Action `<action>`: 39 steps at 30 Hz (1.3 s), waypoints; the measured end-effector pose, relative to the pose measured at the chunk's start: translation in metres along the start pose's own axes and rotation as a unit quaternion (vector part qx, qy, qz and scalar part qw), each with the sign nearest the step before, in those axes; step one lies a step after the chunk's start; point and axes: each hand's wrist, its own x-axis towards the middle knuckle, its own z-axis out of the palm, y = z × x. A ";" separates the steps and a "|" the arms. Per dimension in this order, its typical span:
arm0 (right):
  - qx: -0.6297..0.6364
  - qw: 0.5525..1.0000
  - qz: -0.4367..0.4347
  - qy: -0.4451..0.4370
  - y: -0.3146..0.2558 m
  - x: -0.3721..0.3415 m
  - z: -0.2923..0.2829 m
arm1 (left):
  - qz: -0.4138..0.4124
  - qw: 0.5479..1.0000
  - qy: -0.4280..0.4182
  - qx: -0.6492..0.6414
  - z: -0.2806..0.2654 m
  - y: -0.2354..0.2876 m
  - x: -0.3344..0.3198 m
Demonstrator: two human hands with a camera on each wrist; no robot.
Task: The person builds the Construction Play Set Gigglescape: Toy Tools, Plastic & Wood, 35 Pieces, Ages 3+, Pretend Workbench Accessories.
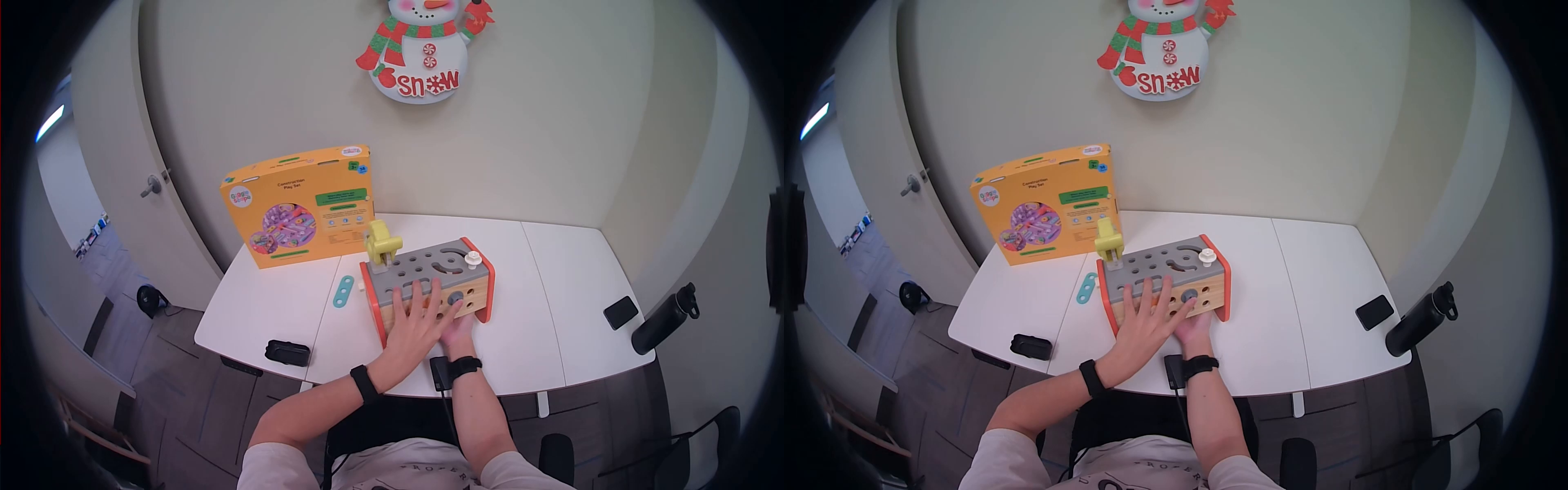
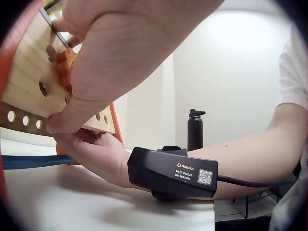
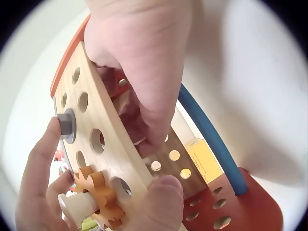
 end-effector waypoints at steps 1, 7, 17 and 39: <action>0.000 1.000 0.001 0.004 0.000 0.001 -0.001 | 0.000 1.000 0.000 -0.002 0.000 0.000 0.000; -0.011 1.000 -0.002 -0.009 0.000 0.008 -0.016 | 0.013 1.000 -0.001 -0.018 0.006 0.002 -0.001; -0.063 0.997 -0.041 0.011 0.002 0.009 -0.024 | 0.020 0.999 -0.008 -0.025 0.008 0.006 -0.002; -0.031 0.996 0.029 -0.074 0.003 0.043 -0.065 | 0.005 0.999 -0.023 0.028 0.018 0.019 0.005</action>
